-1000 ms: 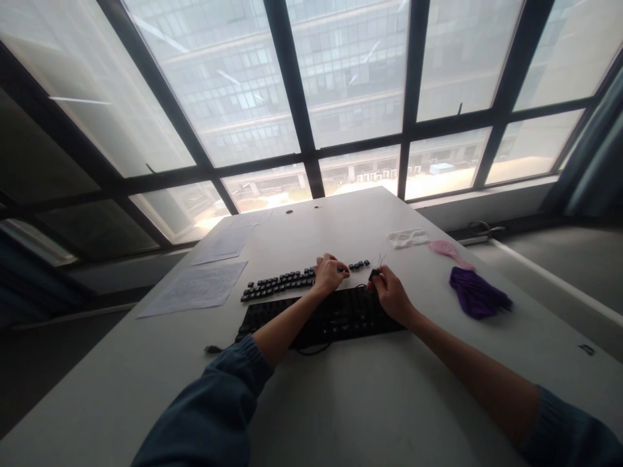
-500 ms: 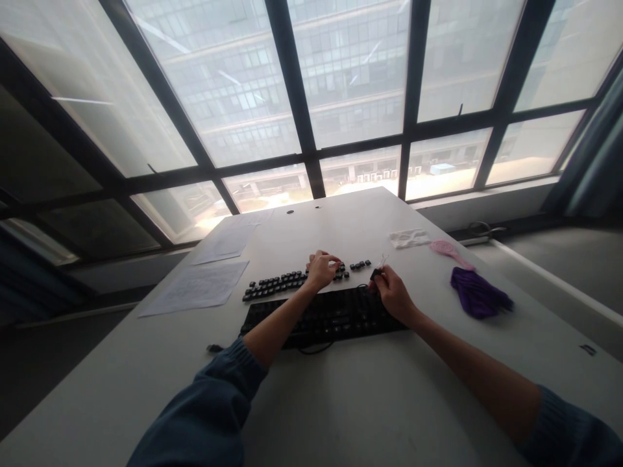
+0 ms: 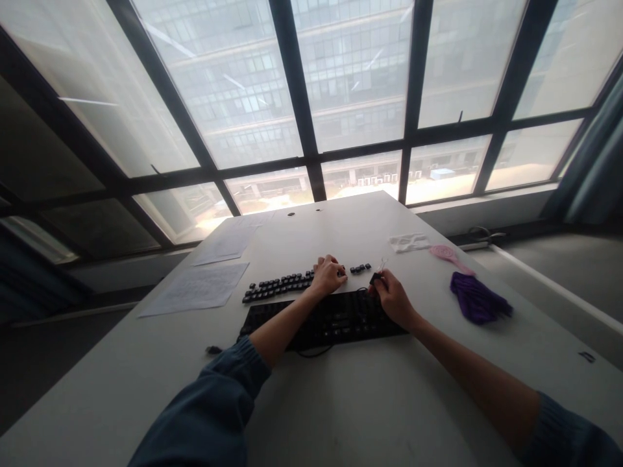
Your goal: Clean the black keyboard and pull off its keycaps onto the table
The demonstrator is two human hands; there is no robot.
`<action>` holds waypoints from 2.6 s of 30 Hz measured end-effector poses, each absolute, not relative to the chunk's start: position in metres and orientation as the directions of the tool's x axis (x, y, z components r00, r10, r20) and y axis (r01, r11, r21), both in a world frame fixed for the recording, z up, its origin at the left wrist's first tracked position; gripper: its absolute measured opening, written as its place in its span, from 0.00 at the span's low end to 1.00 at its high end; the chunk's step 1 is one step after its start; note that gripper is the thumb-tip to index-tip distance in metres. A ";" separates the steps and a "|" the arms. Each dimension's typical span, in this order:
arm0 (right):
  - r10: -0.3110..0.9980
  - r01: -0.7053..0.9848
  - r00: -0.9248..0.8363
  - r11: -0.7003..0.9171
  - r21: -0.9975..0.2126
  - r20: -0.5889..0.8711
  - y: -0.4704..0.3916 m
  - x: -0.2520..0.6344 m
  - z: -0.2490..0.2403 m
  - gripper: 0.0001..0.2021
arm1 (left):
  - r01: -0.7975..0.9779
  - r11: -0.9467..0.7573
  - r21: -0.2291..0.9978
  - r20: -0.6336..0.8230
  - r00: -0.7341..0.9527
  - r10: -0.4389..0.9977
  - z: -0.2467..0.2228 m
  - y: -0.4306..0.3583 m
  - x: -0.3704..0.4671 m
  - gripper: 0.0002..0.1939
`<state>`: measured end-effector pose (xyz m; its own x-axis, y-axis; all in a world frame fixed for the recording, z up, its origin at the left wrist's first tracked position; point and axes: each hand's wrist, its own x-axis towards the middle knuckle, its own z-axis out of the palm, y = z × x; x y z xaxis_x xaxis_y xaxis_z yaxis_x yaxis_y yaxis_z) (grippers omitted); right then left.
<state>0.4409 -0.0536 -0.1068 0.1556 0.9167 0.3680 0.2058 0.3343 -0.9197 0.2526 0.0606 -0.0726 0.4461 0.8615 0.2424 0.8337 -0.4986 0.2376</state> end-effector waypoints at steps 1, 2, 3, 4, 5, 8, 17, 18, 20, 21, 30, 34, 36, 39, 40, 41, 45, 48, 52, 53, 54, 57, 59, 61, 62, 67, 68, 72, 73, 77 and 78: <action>0.914 0.203 0.162 0.338 -0.919 0.372 -0.053 0.441 -0.107 0.08 | 0.832 -0.496 0.249 0.245 0.441 0.863 -0.071 0.061 0.251 0.09; 0.907 0.199 0.179 0.347 -0.917 0.382 -0.053 0.441 -0.106 0.08 | 0.829 -0.493 0.264 0.255 0.433 0.864 -0.068 0.060 0.250 0.11; 0.897 0.193 0.203 0.357 -0.914 0.393 -0.053 0.442 -0.106 0.09 | 0.824 -0.492 0.280 0.275 0.422 0.864 -0.065 0.059 0.249 0.13; 0.884 0.186 0.233 0.368 -0.911 0.405 -0.052 0.443 -0.104 0.09 | 0.818 -0.493 0.296 0.304 0.409 0.861 -0.061 0.057 0.249 0.14; 0.872 0.180 0.264 0.376 -0.909 0.413 -0.052 0.445 -0.103 0.09 | 0.810 -0.498 0.311 0.338 0.395 0.854 -0.058 0.053 0.249 0.14; 0.854 0.186 0.316 0.370 -0.910 0.412 -0.051 0.456 -0.098 0.09 | 0.750 -0.556 0.360 0.405 0.411 0.817 -0.051 0.032 0.253 0.10; 0.880 0.439 0.138 0.356 -0.825 0.454 -0.062 0.465 -0.098 0.06 | 0.506 -0.673 0.540 0.266 0.656 0.707 -0.069 -0.030 0.282 0.11; 0.886 0.445 0.119 0.355 -0.822 0.447 -0.063 0.464 -0.098 0.06 | 0.503 -0.671 0.545 0.258 0.662 0.704 -0.071 -0.030 0.284 0.12; 0.896 0.447 0.087 0.356 -0.821 0.436 -0.064 0.462 -0.098 0.06 | 0.489 -0.675 0.552 0.245 0.680 0.692 -0.075 -0.026 0.288 0.13; 0.899 0.448 0.070 0.358 -0.819 0.431 -0.065 0.462 -0.098 0.06 | 0.479 -0.681 0.554 0.245 0.688 0.683 -0.077 -0.024 0.289 0.13; 0.879 0.557 -0.087 0.434 -0.708 0.470 -0.077 0.459 -0.098 0.06 | 0.456 -0.730 0.510 0.321 0.686 0.653 -0.090 -0.021 0.292 0.08; 0.851 0.586 -0.130 0.480 -0.653 0.509 -0.081 0.461 -0.104 0.07 | 0.413 -0.745 0.524 0.336 0.703 0.627 -0.095 -0.019 0.294 0.07; 0.839 0.580 -0.134 0.498 -0.645 0.527 -0.082 0.462 -0.106 0.07 | 0.400 -0.758 0.516 0.350 0.709 0.613 -0.096 -0.020 0.294 0.06; 0.836 0.566 -0.098 0.493 -0.661 0.539 -0.082 0.462 -0.106 0.07 | 0.398 -0.769 0.500 0.359 0.713 0.602 -0.095 -0.023 0.294 0.04; 0.838 0.563 -0.076 0.483 -0.671 0.540 -0.082 0.462 -0.105 0.07 | 0.403 -0.769 0.497 0.359 0.711 0.605 -0.094 -0.025 0.293 0.04; 0.841 0.561 -0.050 0.470 -0.682 0.539 -0.081 0.462 -0.104 0.07 | 0.406 -0.768 0.496 0.359 0.709 0.607 -0.093 -0.026 0.293 0.05; 0.844 0.569 0.041 0.421 -0.706 0.536 -0.079 0.459 -0.100 0.06 | 0.394 -0.769 0.504 0.393 0.688 0.610 -0.089 -0.029 0.292 0.04; 0.846 0.597 0.057 0.397 -0.698 0.530 -0.077 0.457 -0.099 0.05 | 0.389 -0.762 0.517 0.427 0.655 0.624 -0.088 -0.031 0.291 0.06; 0.886 0.554 0.091 0.335 -0.762 0.455 -0.074 0.458 -0.099 0.06 | 0.388 -0.758 0.525 0.444 0.635 0.633 -0.085 -0.033 0.290 0.15; 0.891 0.545 0.094 0.327 -0.772 0.444 -0.073 0.458 -0.100 0.06 | 0.390 -0.782 0.486 0.444 0.661 0.605 -0.085 -0.034 0.290 0.14; 0.892 0.542 0.098 0.323 -0.776 0.440 -0.072 0.458 -0.100 0.06 | 0.392 -0.812 0.432 0.444 0.692 0.570 -0.084 -0.035 0.290 0.12; 0.887 0.535 0.121 0.319 -0.782 0.445 -0.069 0.459 -0.101 0.06 | 0.402 -0.873 0.276 0.452 0.747 0.487 -0.084 -0.036 0.290 0.08; 0.887 0.519 0.126 0.322 -0.792 0.444 -0.067 0.459 -0.100 0.06 | 0.409 -0.889 0.205 0.468 0.757 0.456 -0.085 -0.037 0.291 0.08; 0.890 0.501 0.121 0.327 -0.802 0.439 -0.066 0.459 -0.099 0.06 | 0.422 -0.894 0.154 0.477 0.760 0.441 -0.086 -0.037 0.291 0.08; 0.891 0.492 0.121 0.329 -0.806 0.437 -0.066 0.459 -0.099 0.06 | 0.430 -0.892 0.138 0.482 0.758 0.440 -0.086 -0.037 0.291 0.08; 0.895 0.459 0.129 0.329 -0.825 0.428 -0.067 0.459 -0.097 0.05 | 0.444 -0.886 0.132 0.516 0.733 0.444 -0.088 -0.040 0.292 0.11; 0.895 0.458 0.131 0.326 -0.827 0.426 -0.067 0.458 -0.097 0.05 | 0.434 -0.890 0.139 0.523 0.731 0.438 -0.088 -0.040 0.291 0.11; 0.889 0.387 0.181 0.329 -0.862 0.420 -0.068 0.457 -0.097 0.06 | 0.402 -0.856 0.324 0.574 0.636 0.516 -0.081 -0.037 0.289 0.08; 0.882 0.342 0.217 0.332 -0.879 0.417 -0.067 0.458 -0.097 0.06 | 0.402 -0.814 0.418 0.585 0.567 0.580 -0.077 -0.034 0.288 0.07; 0.802 0.193 0.447 0.347 -0.918 0.397 -0.061 0.469 -0.099 0.09 | 0.305 -0.579 0.756 0.503 0.295 0.812 -0.060 -0.016 0.281 0.09; 0.777 0.172 0.495 0.349 -0.921 0.388 -0.058 0.472 -0.100 0.09 | 0.260 -0.530 0.807 0.469 0.264 0.843 -0.057 -0.011 0.279 0.10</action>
